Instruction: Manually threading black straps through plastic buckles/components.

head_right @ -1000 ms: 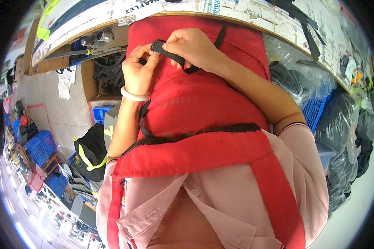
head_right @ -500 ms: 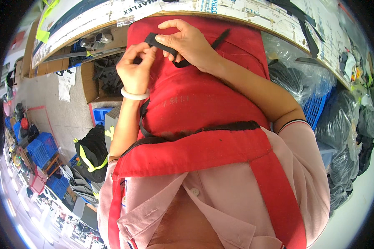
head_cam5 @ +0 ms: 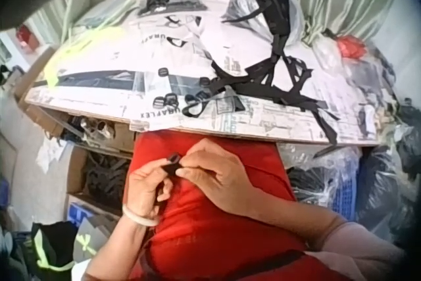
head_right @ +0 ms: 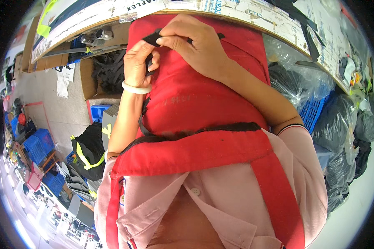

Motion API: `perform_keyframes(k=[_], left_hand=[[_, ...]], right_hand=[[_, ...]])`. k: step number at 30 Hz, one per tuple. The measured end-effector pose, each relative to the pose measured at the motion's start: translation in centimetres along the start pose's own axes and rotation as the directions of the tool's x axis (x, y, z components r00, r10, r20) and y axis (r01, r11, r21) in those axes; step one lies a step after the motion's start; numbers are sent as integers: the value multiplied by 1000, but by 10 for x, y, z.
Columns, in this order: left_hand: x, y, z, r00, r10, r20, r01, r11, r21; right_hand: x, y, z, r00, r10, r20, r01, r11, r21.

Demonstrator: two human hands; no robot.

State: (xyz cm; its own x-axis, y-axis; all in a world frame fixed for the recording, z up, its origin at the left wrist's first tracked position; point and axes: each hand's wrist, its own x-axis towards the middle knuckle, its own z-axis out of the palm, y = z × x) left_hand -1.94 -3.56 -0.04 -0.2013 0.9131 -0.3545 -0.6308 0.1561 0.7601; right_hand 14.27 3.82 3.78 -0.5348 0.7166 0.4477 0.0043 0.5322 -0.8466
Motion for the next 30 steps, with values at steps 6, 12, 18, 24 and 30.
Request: perform_keyframes(k=[6, 12, 18, 24, 30], left_hand=[[-6, -1, 6, 983, 165, -81, -141, 959, 246], [-9, -3, 9, 977, 212, -35, -191, 933, 305], [-8, -1, 10, 979, 189, -72, -166, 954, 249], [-9, -1, 10, 978, 195, -71, -170, 950, 264], [-11, -2, 8, 986, 167, -19, -157, 954, 255]], right_hand=[[-5, 5, -15, 752, 565, 340, -632, 765, 126], [-4, 11, -7, 634, 670, 386, -768, 605, 213], [-5, 6, -8, 618, 674, 405, -780, 590, 208], [-11, 11, -4, 601, 675, 428, -799, 520, 300], [-12, 16, 4, 695, 648, 311, -718, 600, 353]])
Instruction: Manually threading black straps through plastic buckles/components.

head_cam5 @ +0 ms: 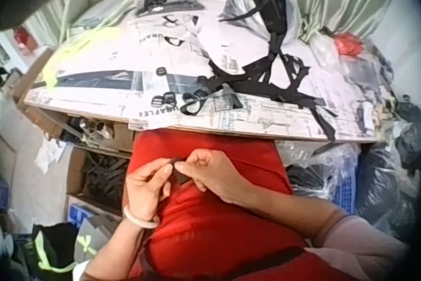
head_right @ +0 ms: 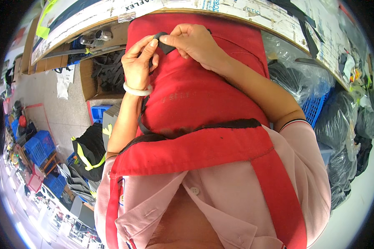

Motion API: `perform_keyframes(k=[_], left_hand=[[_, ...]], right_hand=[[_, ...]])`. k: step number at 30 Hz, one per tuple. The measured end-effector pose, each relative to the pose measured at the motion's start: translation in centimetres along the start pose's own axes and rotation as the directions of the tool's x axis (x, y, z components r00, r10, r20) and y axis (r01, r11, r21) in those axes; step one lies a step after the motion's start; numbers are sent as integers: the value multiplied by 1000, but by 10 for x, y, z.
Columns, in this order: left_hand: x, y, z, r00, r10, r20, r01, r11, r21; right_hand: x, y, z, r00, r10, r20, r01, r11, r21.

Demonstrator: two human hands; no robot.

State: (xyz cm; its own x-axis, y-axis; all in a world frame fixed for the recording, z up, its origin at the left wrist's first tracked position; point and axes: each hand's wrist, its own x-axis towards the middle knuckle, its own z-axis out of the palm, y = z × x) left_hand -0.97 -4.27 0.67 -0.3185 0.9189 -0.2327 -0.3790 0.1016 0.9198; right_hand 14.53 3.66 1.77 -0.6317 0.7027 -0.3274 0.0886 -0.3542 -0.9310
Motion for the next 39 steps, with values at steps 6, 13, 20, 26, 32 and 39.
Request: perform_keyframes(k=[6, 13, 20, 26, 32, 39], left_hand=[[-3, 1, -10, 999, 16, 50, -16, 1000, 8], [-12, 32, -48, 994, -42, 101, 29, 992, 123], [-26, 28, -241, 933, -212, -289, -7, 796, -606], [-14, -8, -208, 948, -280, -154, 101, 721, -686], [26, -6, -80, 954, -234, 186, 292, 859, -420], [25, -8, -22, 890, -268, 368, 382, 879, -285]], right_hand=[[11, 5, -17, 914, 188, 358, -282, 931, 232], [44, 8, -20, 996, -56, 63, 60, 996, -62], [-2, 8, -44, 992, -124, 33, 129, 965, -228], [-31, -23, -129, 691, -562, -455, 56, 669, -741], [-19, -24, -250, 508, -850, -138, -246, 10, -969], [-33, -76, -104, 561, -820, -111, 168, 244, -955]])
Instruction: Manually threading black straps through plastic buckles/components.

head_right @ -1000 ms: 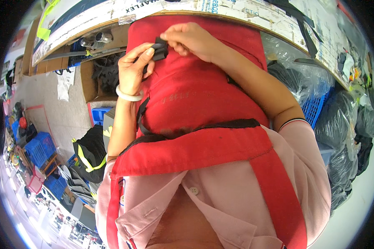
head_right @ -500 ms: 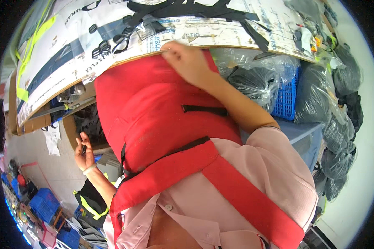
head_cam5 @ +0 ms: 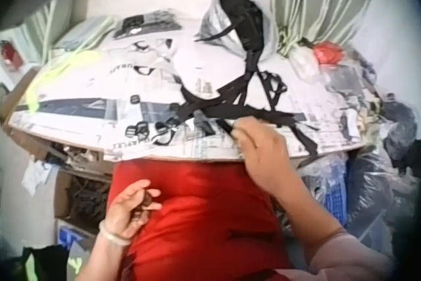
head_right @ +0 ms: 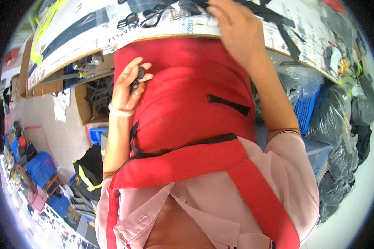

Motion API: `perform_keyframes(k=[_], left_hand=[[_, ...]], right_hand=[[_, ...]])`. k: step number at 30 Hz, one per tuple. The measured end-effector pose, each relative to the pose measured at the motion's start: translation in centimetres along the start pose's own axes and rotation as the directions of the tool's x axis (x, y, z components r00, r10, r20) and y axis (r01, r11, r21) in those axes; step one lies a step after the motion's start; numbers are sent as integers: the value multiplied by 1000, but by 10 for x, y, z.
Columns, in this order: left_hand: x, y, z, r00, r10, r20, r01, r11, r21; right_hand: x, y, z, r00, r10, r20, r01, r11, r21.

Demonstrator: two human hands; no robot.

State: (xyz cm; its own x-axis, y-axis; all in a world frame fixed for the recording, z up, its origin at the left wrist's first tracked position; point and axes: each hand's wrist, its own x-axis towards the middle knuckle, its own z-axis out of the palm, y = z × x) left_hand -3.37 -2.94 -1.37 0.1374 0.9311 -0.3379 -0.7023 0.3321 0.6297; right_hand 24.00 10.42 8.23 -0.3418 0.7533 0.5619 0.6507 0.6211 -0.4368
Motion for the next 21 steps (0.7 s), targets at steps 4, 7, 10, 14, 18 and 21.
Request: perform_keyframes(k=[4, 7, 10, 14, 18, 21], left_hand=[[5, -1, 21, 992, -109, -71, 115, 989, 91], [2, -2, 27, 983, -165, -84, 171, 983, 67], [0, -3, 37, 985, -172, -8, 172, 981, 95], [-6, -11, 33, 999, 36, -3, -36, 999, -38], [-1, -20, 28, 961, 202, -188, -188, 978, 86], [-2, -16, 30, 944, 247, -217, -211, 962, 174]], right_hand=[[-22, -62, 19, 884, -20, 467, -133, 947, 293], [-40, -56, 60, 813, -172, 556, -94, 904, 416], [-54, -51, 84, 821, -242, 517, -55, 868, 493], [-54, -58, 92, 801, -16, 599, -463, 617, 636], [-53, -62, 96, 717, 65, 694, -662, 373, 650], [-48, -64, 88, 719, 108, 687, -656, 433, 618]])
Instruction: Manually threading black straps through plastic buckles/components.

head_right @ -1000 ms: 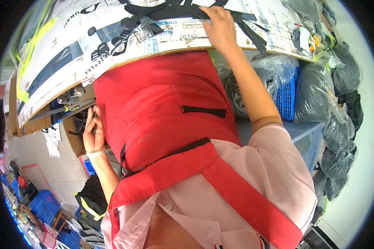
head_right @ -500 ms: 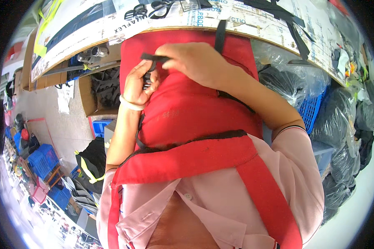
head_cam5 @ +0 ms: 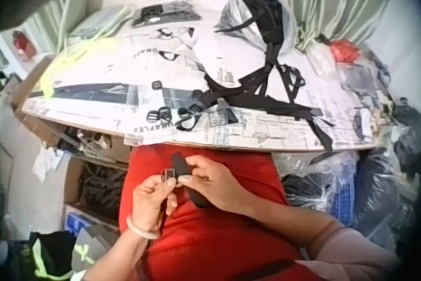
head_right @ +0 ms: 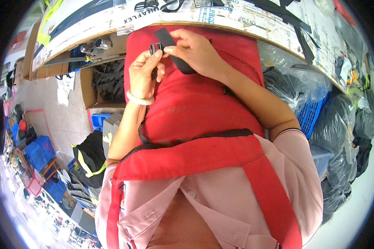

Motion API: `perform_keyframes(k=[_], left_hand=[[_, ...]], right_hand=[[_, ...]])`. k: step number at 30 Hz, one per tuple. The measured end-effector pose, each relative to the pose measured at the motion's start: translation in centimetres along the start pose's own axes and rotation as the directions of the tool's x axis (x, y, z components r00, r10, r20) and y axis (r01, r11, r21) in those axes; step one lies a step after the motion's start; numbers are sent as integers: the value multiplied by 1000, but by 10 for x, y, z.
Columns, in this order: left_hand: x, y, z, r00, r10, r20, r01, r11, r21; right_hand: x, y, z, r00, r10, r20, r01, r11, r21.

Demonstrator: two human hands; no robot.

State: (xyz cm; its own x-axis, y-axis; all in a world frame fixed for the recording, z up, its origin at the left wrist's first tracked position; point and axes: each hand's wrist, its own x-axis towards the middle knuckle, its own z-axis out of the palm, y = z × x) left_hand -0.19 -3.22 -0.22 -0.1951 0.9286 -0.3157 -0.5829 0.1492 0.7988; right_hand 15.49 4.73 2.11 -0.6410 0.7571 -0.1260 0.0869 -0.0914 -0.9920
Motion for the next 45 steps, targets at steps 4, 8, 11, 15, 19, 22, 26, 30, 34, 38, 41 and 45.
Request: perform_keyframes(k=[4, 8, 11, 15, 19, 22, 26, 30, 34, 38, 41, 45], left_hand=[[1, 6, -4, 995, 76, -66, -53, 955, 291], [3, 0, -11, 976, 214, 44, -198, 784, 588], [2, 1, -8, 944, 308, 121, -296, 624, 723], [3, 4, -5, 844, 452, 289, -440, 274, 855], [4, 2, -6, 905, 397, 151, -360, 527, 770], [3, 0, -12, 962, 269, -36, -208, 816, 539], [-4, -2, -6, 809, 505, 302, -521, 376, 766], [-3, -4, -8, 912, 397, 100, -379, 725, 575], [4, -3, -18, 971, -237, -21, 236, 970, -57], [8, 0, -22, 971, -212, 106, 220, 973, -75], [3, 4, -5, 999, -43, -17, 43, 999, 12], [3, 1, -6, 995, 96, -43, -89, 987, 138]], right_hand=[[-6, -9, -9, 998, 33, 49, -22, 977, -213], [-6, -1, -10, 980, 156, 123, -119, 957, -266], [-5, 6, -11, 981, 181, 75, -157, 954, -254], [-5, 4, -4, 979, 195, 67, -184, 973, -138], [-2, 8, 2, 991, 137, 4, -137, 991, 4], [-3, 7, 3, 990, 138, -33, -135, 988, 78], [-1, 8, 4, 985, 173, -13, -167, 965, 200], [7, 28, -10, 948, 241, 210, -305, 875, 377], [3, 28, -2, 977, 167, 131, -198, 939, 282], [-5, 10, 7, 940, -329, -93, 291, 913, -286], [-13, -23, 9, 941, -330, -75, 301, 918, -259], [-7, -12, -7, 977, 188, 102, -167, 968, -186]])
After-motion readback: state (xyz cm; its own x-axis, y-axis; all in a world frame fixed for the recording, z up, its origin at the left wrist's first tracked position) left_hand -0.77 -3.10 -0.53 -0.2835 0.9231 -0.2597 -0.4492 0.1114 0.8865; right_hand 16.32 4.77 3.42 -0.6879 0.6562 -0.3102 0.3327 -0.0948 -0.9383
